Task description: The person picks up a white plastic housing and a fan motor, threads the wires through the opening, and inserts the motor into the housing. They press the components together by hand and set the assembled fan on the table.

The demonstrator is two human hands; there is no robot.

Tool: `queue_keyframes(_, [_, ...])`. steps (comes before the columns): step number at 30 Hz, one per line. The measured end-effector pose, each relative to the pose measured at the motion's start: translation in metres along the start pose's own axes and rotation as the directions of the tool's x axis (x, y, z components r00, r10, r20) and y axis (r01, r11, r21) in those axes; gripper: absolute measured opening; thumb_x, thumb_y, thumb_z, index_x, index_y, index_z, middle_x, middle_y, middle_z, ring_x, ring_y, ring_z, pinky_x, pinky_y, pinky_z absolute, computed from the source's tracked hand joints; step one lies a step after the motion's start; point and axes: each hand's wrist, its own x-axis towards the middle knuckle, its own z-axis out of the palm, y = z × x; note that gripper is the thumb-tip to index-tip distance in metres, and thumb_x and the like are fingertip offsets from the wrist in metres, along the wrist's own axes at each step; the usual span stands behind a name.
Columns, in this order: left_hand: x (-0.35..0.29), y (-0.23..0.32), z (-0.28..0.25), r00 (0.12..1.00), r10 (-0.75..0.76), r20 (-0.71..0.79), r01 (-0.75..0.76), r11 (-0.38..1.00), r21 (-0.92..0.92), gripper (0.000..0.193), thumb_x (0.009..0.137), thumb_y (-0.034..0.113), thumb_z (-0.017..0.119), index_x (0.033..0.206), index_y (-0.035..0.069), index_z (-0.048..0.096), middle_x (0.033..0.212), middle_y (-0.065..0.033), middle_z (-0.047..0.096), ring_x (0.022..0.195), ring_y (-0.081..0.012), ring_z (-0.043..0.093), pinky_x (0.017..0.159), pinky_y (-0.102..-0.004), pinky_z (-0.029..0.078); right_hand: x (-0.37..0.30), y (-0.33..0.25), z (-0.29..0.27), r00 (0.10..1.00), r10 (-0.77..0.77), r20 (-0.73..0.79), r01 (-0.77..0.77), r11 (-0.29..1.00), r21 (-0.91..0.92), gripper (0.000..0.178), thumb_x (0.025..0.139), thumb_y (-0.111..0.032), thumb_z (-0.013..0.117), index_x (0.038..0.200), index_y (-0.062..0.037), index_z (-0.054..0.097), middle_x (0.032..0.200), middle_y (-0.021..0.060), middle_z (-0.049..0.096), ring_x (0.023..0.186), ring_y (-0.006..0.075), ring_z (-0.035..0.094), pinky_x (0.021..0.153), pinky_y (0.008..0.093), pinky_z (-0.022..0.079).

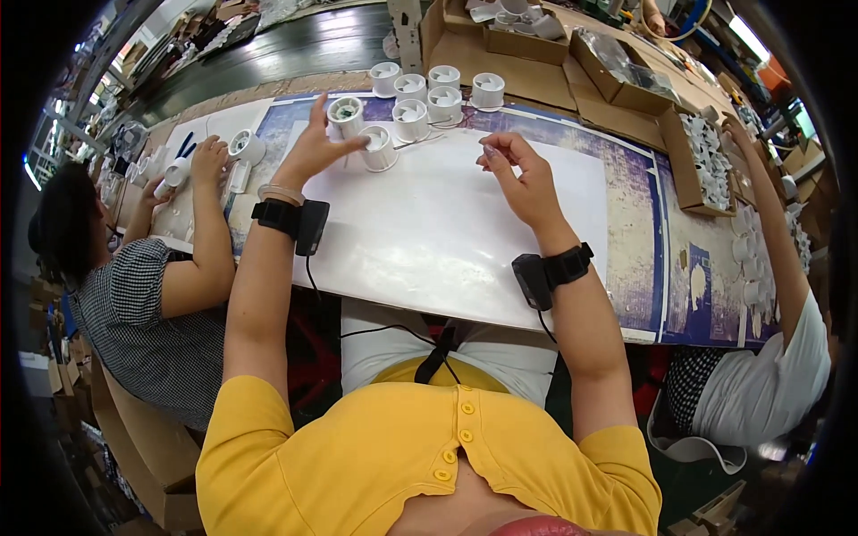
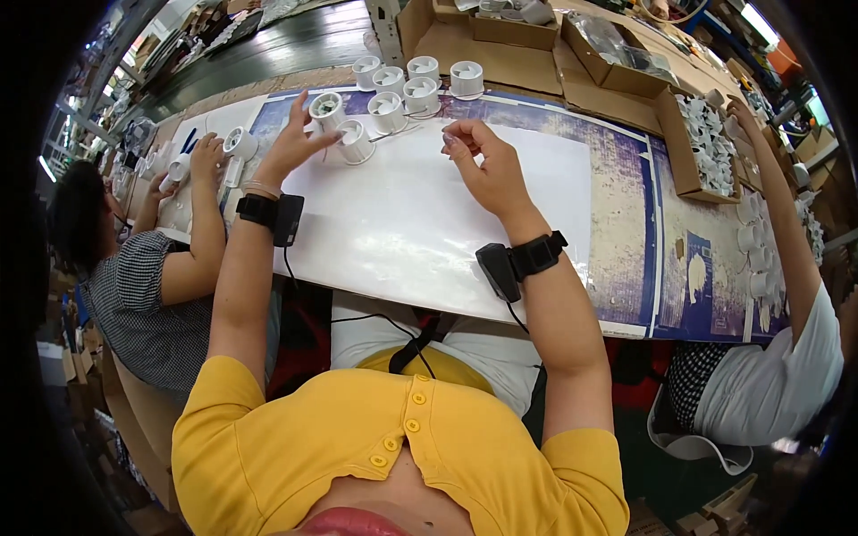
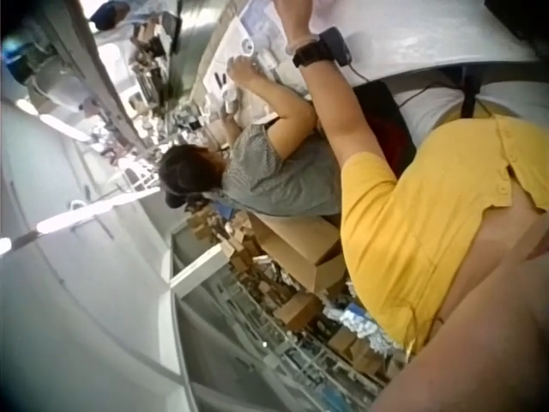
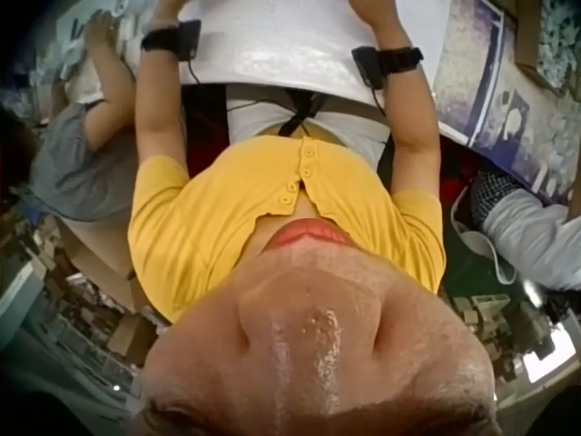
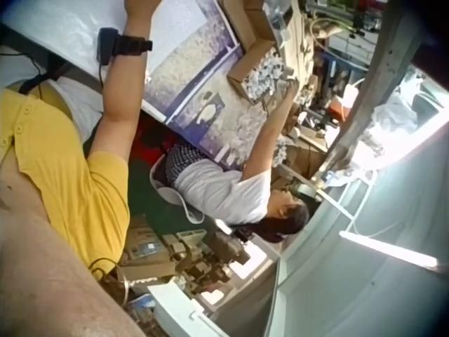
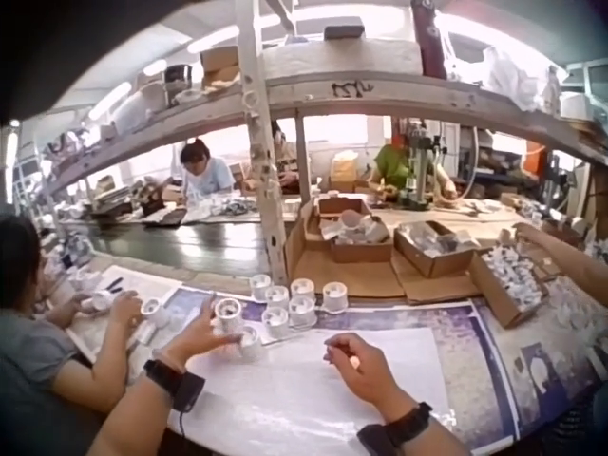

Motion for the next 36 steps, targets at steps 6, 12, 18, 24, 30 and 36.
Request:
queue_keyframes(6, [-0.006,0.014,0.022,0.999,0.048,0.015,-0.049,0.996,0.072,0.113,0.067,0.044,0.083,0.144,-0.006,0.017,0.137,-0.0306,0.041,0.128,-0.0396,0.042,0.107,-0.0389,0.036,-0.004,-0.009,0.007,0.997,-0.048,0.057,0.056,0.989,-0.138,0.018,0.095,-0.010,0.053,0.108,0.0008,0.058,0.092,0.0054,0.064,0.085,0.0119,0.064,0.078,0.0252,0.051])
queue_keyframes(12, [0.008,0.014,0.041,0.999,0.033,-0.037,-0.037,0.994,-0.103,0.104,0.068,0.037,0.082,0.142,-0.007,0.024,0.133,-0.0266,0.047,0.121,-0.0390,0.049,0.103,-0.0370,0.040,-0.005,-0.011,0.009,0.996,-0.019,0.092,0.034,0.984,-0.176,0.016,0.095,-0.009,0.054,0.107,0.0007,0.059,0.090,0.0050,0.064,0.082,0.0115,0.063,0.076,0.0251,0.050])
queue_keyframes(18, [-0.001,0.021,0.045,0.992,0.076,-0.099,-0.093,0.980,-0.174,0.103,0.067,0.037,0.082,0.141,-0.006,0.025,0.132,-0.0251,0.048,0.121,-0.0392,0.048,0.103,-0.0392,0.040,-0.008,-0.017,0.014,0.980,-0.040,0.197,0.105,0.938,-0.332,0.013,0.091,-0.007,0.059,0.101,0.0005,0.061,0.088,0.0072,0.065,0.078,0.0139,0.062,0.073,0.0261,0.049])
queue_keyframes(24, [-0.007,0.016,0.041,0.984,0.153,-0.091,-0.157,0.987,-0.037,0.104,0.066,0.038,0.082,0.141,-0.005,0.025,0.132,-0.0273,0.045,0.121,-0.0414,0.045,0.103,-0.0433,0.038,-0.011,-0.018,0.019,0.934,0.043,0.354,0.128,0.887,-0.444,0.012,0.085,-0.003,0.063,0.096,-0.0004,0.062,0.086,0.0112,0.063,0.076,0.0203,0.061,0.072,0.0279,0.049])
queue_keyframes(30, [-0.008,0.015,0.052,0.979,0.174,-0.107,-0.174,0.985,0.009,0.099,0.068,0.039,0.080,0.139,-0.006,0.028,0.131,-0.0278,0.044,0.121,-0.0413,0.044,0.104,-0.0429,0.037,-0.011,-0.021,0.022,0.917,0.080,0.392,0.113,0.888,-0.445,0.011,0.083,-0.003,0.064,0.094,-0.0012,0.062,0.084,0.0107,0.061,0.075,0.0217,0.060,0.071,0.0293,0.049])
queue_keyframes(36, [-0.004,0.010,0.050,0.975,0.196,-0.107,-0.190,0.980,0.066,0.095,0.072,0.039,0.078,0.140,-0.005,0.028,0.131,-0.0262,0.045,0.123,-0.0396,0.043,0.105,-0.0422,0.036,-0.006,-0.022,0.026,0.906,0.039,0.421,0.171,0.877,-0.449,0.011,0.081,-0.003,0.064,0.092,-0.0015,0.061,0.081,0.0109,0.059,0.074,0.0235,0.058,0.070,0.0305,0.048])
